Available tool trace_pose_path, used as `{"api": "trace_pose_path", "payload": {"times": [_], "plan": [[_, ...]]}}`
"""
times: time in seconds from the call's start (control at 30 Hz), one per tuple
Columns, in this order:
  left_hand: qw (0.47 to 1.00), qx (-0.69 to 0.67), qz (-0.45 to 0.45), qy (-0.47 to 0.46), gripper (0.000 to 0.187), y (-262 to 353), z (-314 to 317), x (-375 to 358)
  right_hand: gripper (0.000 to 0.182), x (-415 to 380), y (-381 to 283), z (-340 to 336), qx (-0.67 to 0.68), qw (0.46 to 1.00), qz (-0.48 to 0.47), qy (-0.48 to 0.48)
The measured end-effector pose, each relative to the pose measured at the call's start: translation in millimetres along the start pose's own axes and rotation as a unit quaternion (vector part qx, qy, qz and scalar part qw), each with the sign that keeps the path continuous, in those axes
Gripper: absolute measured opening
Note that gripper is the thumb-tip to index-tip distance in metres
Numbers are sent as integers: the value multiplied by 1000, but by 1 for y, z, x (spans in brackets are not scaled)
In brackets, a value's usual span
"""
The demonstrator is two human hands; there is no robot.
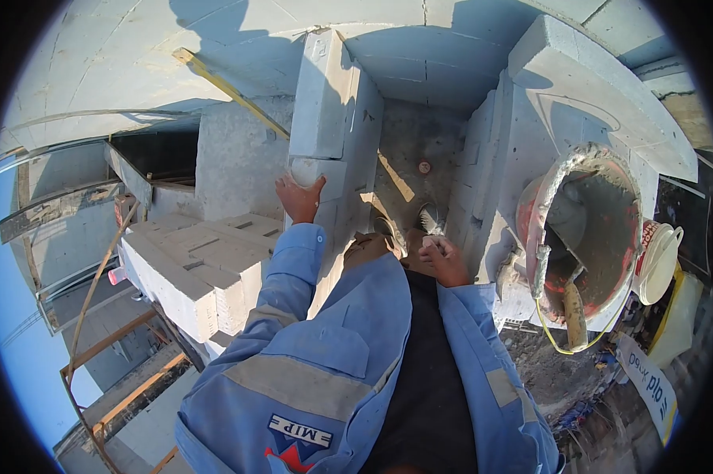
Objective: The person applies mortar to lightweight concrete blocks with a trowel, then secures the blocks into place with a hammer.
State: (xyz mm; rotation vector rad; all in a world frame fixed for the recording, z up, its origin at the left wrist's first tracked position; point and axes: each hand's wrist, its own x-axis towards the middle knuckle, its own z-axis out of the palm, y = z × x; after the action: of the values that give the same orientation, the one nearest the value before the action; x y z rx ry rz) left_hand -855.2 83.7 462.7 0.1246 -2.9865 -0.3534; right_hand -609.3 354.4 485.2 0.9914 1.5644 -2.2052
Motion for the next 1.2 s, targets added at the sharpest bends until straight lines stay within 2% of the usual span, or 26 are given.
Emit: {"api": "trace_pose_path", "payload": {"times": [0.07,0.13,0.3,0.47,0.53,0.6,0.67,0.73,0.8,0.87,0.93,1.0,1.03,1.1,1.13,1.2], "plan": [[1000,-21,-8,-10,82,5,-5,1,34,-5,-10,3,12,1000,-21,17],[999,-24,-2,22,84,5,-7,0,37,-7,-12,3,2,999,-33,41],[999,-17,-33,-19,89,2,-5,2,44,-21,-29,14,-51,994,-55,81],[1000,-16,-13,-17,88,3,-4,2,44,-52,-82,33,-94,986,-111,76],[1000,-18,8,-11,90,-2,0,2,48,-85,-131,42,-80,991,-94,44],[999,-31,13,-25,92,-2,-2,1,53,-121,-169,43,-59,989,-135,4],[999,-41,12,-31,93,-4,-3,2,58,-159,-198,38,-77,969,-233,16],[998,-48,10,-51,94,-6,0,4,60,-195,-225,22,-132,934,-325,67],[998,-46,4,-42,93,-9,2,6,62,-220,-235,-1,-182,888,-367,209],[997,-49,-14,-53,92,-7,3,3,58,-221,-244,-18,-296,812,-333,377],[996,-66,-19,-62,91,-8,6,5,51,-209,-243,-41,-425,756,-209,453],[996,-77,2,-35,89,-13,11,5,45,-201,-241,-54,-591,667,-104,442],[997,-78,12,-16,88,-14,13,4,42,-194,-238,-64,-604,672,-71,422],[993,-113,-6,-40,86,-3,-7,4,41,-184,-236,-79,-626,687,36,367],[991,-123,13,-44,86,0,-16,3,35,-180,-233,-80,-663,647,28,375],[984,-155,-11,-82,85,5,-27,4,31,-173,-224,-91,-703,614,8,360]]}}
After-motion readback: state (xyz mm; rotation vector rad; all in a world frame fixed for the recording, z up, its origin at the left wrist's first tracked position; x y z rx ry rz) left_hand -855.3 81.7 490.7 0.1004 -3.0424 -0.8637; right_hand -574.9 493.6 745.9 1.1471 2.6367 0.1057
